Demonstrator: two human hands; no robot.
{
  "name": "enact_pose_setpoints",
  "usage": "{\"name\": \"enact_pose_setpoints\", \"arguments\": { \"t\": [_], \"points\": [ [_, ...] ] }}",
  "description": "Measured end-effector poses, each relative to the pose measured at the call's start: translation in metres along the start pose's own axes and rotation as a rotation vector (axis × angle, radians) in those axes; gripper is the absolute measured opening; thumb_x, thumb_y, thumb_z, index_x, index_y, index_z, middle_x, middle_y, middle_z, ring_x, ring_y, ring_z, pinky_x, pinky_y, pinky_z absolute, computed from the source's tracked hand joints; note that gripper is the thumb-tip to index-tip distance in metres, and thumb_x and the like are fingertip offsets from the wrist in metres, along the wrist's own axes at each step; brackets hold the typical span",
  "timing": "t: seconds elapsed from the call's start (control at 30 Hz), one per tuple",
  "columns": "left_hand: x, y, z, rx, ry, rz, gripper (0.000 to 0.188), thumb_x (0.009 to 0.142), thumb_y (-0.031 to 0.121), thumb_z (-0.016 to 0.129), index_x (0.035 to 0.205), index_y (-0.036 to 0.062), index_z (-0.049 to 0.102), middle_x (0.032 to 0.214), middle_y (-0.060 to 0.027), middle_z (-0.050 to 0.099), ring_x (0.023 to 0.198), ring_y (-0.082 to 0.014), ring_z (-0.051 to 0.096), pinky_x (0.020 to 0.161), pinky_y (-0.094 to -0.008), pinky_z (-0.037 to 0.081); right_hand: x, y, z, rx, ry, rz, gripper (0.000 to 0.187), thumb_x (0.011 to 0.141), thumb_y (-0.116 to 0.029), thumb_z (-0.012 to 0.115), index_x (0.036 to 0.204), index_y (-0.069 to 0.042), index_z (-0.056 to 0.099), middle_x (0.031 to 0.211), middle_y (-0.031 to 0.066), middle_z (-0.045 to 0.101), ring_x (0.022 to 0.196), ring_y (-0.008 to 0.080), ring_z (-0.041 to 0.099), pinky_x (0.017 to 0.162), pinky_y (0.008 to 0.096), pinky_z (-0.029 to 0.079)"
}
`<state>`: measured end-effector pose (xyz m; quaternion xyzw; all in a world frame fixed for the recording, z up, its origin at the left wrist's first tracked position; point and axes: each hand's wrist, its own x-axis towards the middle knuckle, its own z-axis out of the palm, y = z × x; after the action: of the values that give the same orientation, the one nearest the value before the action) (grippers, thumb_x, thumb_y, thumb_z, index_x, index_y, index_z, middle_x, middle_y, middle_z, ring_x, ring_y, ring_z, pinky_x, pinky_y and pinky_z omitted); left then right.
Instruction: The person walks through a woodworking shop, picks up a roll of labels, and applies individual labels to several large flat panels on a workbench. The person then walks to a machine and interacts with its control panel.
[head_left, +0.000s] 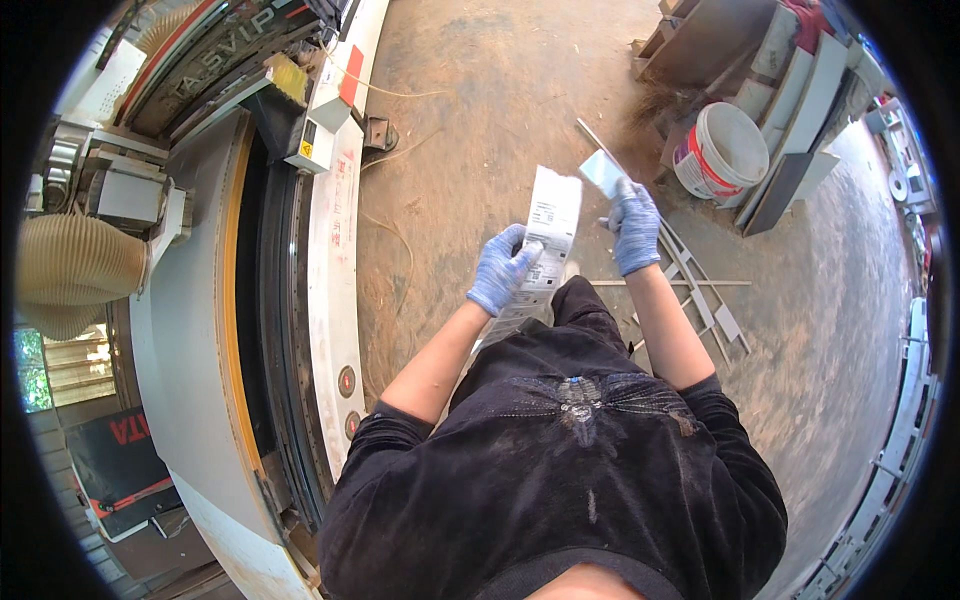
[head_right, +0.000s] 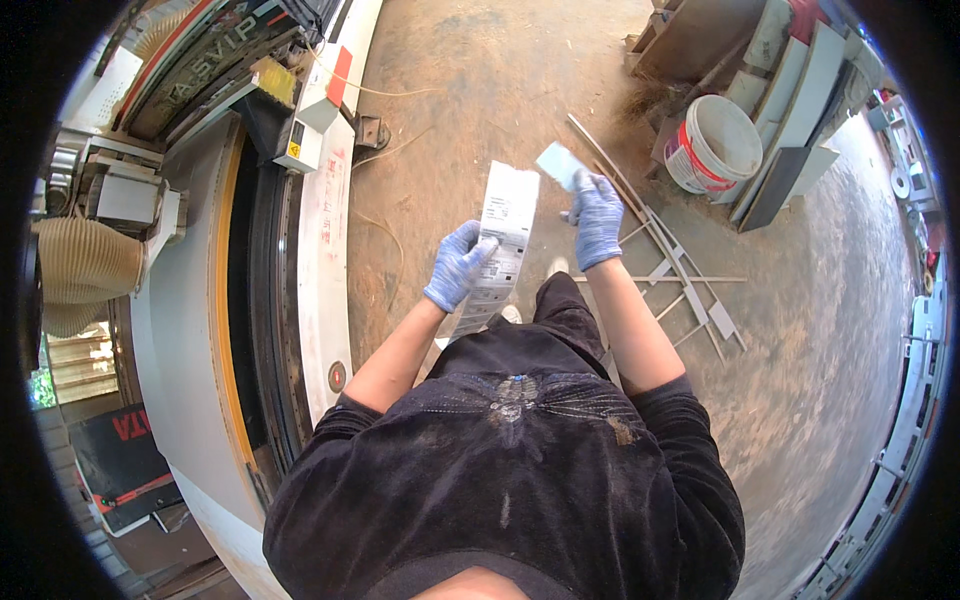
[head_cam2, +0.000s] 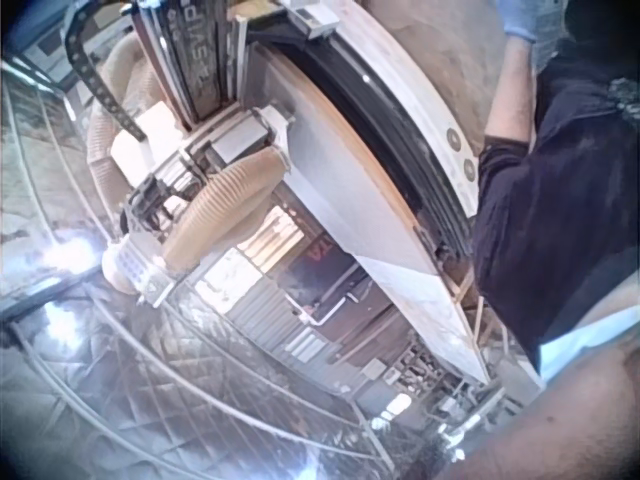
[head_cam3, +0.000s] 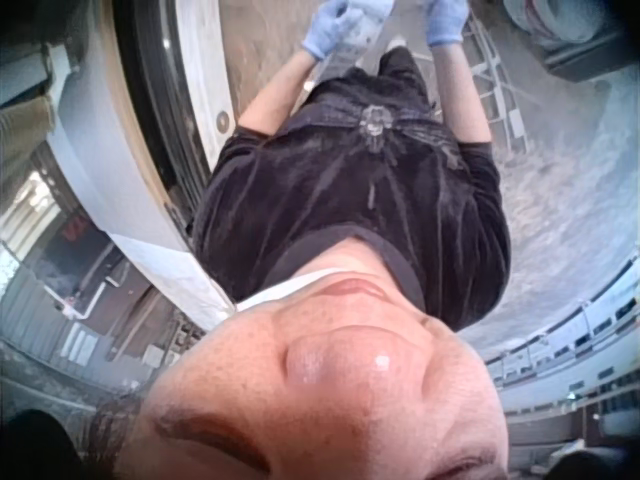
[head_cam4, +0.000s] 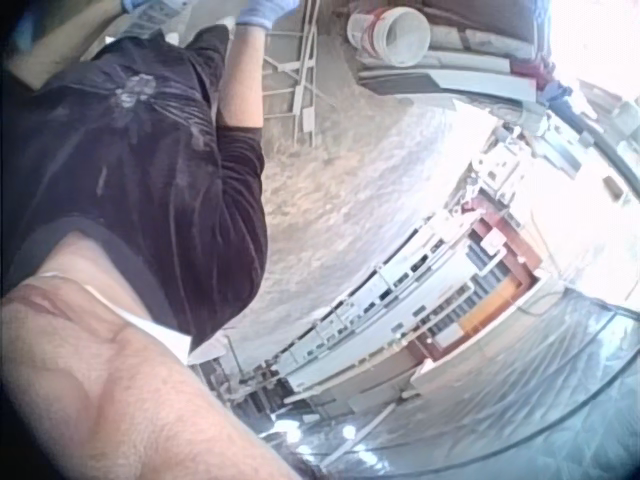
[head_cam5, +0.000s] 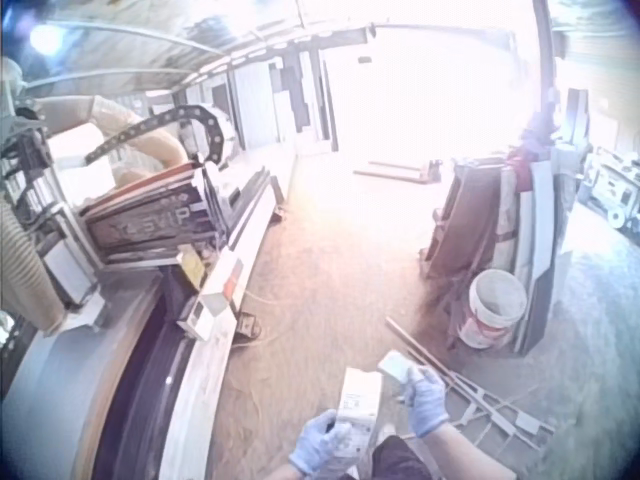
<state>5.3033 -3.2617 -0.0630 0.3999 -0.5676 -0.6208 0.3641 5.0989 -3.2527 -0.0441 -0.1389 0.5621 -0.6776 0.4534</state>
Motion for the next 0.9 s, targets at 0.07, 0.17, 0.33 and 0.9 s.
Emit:
{"name": "enact_pose_setpoints", "arguments": {
  "t": [0.07, 0.17, 0.33, 0.9],
  "points": [
    [0.034, -0.004, -0.006, 0.015, 0.059, 0.001, 0.013, 0.081, 0.013, 0.06, 0.086, 0.0007, 0.06, 0.071, 0.0009, 0.057, 0.064, -0.0045, 0.047, 0.058, -0.0227, 0.043, 0.027, -0.007, 0.014, 0.106, -0.011, -0.072, 0.013, 0.088, -0.021, 0.059, 0.086, -0.008, 0.058, 0.061, -0.002, 0.051, 0.047, 0.0074, 0.047, 0.045, 0.0218, 0.044],
    [0.092, -0.005, -0.008, -0.002, 0.103, -0.007, 0.012, 0.081, 0.012, 0.061, 0.086, 0.0005, 0.061, 0.071, 0.001, 0.057, 0.064, -0.0045, 0.048, 0.059, -0.0229, 0.043, 0.064, -0.012, 0.041, -0.029, -0.268, -0.291, 0.012, 0.088, -0.016, 0.057, 0.088, -0.004, 0.06, 0.073, 0.0029, 0.06, 0.06, 0.0088, 0.056, 0.053, 0.022, 0.047],
    [0.2, 0.001, 0.004, 0.028, 0.099, 0.049, 0.018, 0.083, 0.017, 0.06, 0.089, 0.0004, 0.062, 0.074, 0.0002, 0.059, 0.068, -0.0059, 0.05, 0.06, -0.0246, 0.044, 0.143, -0.031, 0.078, -0.474, -0.47, -0.64, 0.029, 0.073, -0.006, 0.067, 0.101, 0.0, 0.061, 0.094, 0.0093, 0.065, 0.086, 0.0158, 0.061, 0.079, 0.0277, 0.048],
    [0.421, 0.04, 0.002, 0.555, 0.053, 0.088, 0.027, 0.077, 0.025, 0.055, 0.098, 0.0116, 0.063, 0.085, -0.0182, 0.063, 0.079, -0.0348, 0.061, 0.068, -0.041, 0.049, 0.346, -0.074, 0.141, -0.753, -0.543, -0.755, 0.027, 0.071, 0.001, 0.067, 0.097, -0.003, 0.063, 0.087, 0.0144, 0.066, 0.078, 0.0223, 0.066, 0.07, 0.0303, 0.052]
  ]
}}
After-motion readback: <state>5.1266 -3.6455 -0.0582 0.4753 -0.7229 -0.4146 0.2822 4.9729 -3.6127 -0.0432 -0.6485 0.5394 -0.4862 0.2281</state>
